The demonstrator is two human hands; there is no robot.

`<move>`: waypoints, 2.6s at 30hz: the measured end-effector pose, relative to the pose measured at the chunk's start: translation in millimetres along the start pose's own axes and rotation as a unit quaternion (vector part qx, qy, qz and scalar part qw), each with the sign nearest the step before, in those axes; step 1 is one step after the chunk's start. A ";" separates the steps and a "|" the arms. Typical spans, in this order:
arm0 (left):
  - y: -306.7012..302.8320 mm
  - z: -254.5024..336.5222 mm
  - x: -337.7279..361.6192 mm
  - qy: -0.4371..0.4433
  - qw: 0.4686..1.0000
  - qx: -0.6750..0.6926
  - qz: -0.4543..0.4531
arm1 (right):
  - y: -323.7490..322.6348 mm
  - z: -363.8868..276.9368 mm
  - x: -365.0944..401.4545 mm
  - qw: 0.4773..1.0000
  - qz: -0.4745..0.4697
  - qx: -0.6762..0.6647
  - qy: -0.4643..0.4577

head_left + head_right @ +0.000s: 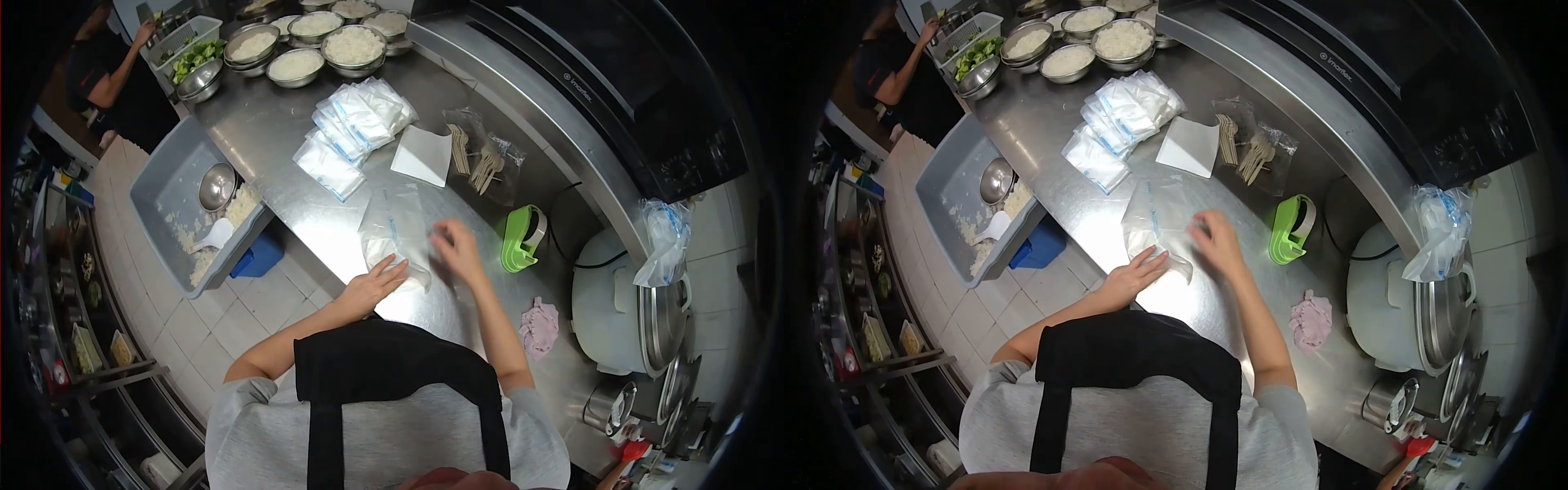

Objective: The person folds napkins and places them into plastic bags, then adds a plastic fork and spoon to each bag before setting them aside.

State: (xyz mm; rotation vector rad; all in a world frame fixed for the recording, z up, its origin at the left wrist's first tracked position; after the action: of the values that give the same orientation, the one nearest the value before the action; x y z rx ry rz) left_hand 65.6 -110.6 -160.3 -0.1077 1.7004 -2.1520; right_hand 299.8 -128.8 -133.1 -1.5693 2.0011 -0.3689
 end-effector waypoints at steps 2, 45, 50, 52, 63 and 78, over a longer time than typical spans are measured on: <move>1.1 0.6 -2.5 0.023 0.999 0.043 -0.007 | -5.8 13.9 -39.9 0.994 0.036 0.106 -0.013; -21.8 -30.0 -20.9 -0.234 0.439 0.864 -0.082 | 22.9 -55.0 37.6 0.987 0.074 -0.121 0.073; -28.1 -27.4 -10.2 -0.215 0.426 0.875 -0.082 | 27.7 -50.6 33.4 0.989 0.101 -0.105 0.003; -26.6 -27.8 -8.3 -0.205 0.409 0.885 -0.087 | 28.7 -47.2 34.8 0.984 0.111 -0.140 -0.005; -39.1 -37.7 -20.9 -0.210 0.614 0.759 -0.056 | 13.2 -67.0 35.0 0.975 0.102 -0.180 0.085; -83.2 2.9 -71.7 -0.043 0.857 0.495 -0.138 | -39.8 -79.0 86.4 0.951 0.005 -0.258 0.173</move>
State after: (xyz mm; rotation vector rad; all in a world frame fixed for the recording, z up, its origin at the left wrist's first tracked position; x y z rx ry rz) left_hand 111.1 -72.8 -67.7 -0.1549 0.3712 -2.8971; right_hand 272.3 -232.0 -70.8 -1.9046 2.5248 -0.1214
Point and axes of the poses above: each hand's wrist, its own x-axis away from the middle knuckle, its own y-axis out of the palm, z = x × y, the point moved 1 cm from there along -x, towards the middle knuckle, and after that the axes turned 5 degrees about -x, right-handed, at the moved point
